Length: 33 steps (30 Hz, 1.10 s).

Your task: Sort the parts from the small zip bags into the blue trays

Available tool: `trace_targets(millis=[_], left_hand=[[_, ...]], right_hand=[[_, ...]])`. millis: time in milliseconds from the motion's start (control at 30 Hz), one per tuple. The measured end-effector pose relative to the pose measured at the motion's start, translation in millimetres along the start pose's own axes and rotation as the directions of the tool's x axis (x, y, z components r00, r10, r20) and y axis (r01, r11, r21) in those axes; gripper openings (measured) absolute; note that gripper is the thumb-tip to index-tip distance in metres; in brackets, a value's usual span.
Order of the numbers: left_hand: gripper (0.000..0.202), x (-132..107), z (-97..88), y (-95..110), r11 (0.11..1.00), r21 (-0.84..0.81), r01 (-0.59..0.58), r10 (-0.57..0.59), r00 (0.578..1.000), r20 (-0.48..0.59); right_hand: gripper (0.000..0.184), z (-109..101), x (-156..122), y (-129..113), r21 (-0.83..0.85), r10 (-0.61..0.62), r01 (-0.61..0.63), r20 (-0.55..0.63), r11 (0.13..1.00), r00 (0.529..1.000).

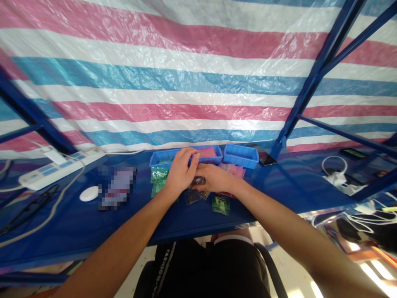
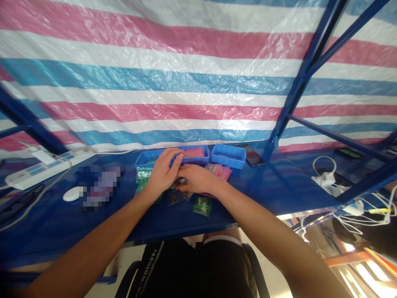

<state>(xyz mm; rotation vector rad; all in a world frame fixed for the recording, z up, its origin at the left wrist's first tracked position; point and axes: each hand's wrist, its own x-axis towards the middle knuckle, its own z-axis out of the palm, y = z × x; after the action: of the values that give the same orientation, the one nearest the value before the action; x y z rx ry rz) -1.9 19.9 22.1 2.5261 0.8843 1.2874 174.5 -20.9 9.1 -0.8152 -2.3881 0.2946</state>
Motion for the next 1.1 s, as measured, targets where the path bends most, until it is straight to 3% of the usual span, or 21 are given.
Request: trace_targets(millis=[167,367,467,567,667,733,1100], left_hand=[[0.032,-0.4,-0.4,0.0,1.000,-0.004,-0.013,0.013,1.000,0.002],[0.033,-0.5,-1.9,2.3,0.998,-0.052,-0.042,0.042,0.999,-0.001],[0.035,-0.4,-2.5,2.9,0.996,-0.078,-0.046,0.045,0.999,-0.011],[0.032,-0.5,-2.0,2.0,0.997,-0.075,-0.025,0.024,1.000,-0.011],[0.027,-1.3,0.4,0.3,0.998,-0.053,0.020,-0.021,1.000,-0.006],[0.029,-2.0,2.3,-0.4,0.998,-0.040,0.053,-0.053,0.999,0.004],[0.038,-3.8,2.7,0.5,0.999,-0.048,0.025,-0.024,0.999,0.028]], right_hand=[[0.017,-4.5,-1.8,-0.4,-0.028,0.026,-0.027,-0.053,0.999,0.998],[0.019,-13.3,-3.3,2.7,0.112,0.117,-0.094,-0.223,0.989,0.968],[0.015,-15.9,-4.0,8.3,0.236,0.195,-0.119,-0.329,0.965,0.924],[0.017,-16.6,-4.5,16.3,0.408,0.332,-0.158,-0.404,0.899,0.852],[0.027,-18.0,-4.5,22.7,0.558,0.458,-0.175,-0.420,0.811,0.784],[0.032,-19.6,-4.1,24.3,0.618,0.501,-0.173,-0.408,0.767,0.763],[0.035,-19.9,-2.6,22.2,0.658,0.476,-0.126,-0.386,0.742,0.790]])
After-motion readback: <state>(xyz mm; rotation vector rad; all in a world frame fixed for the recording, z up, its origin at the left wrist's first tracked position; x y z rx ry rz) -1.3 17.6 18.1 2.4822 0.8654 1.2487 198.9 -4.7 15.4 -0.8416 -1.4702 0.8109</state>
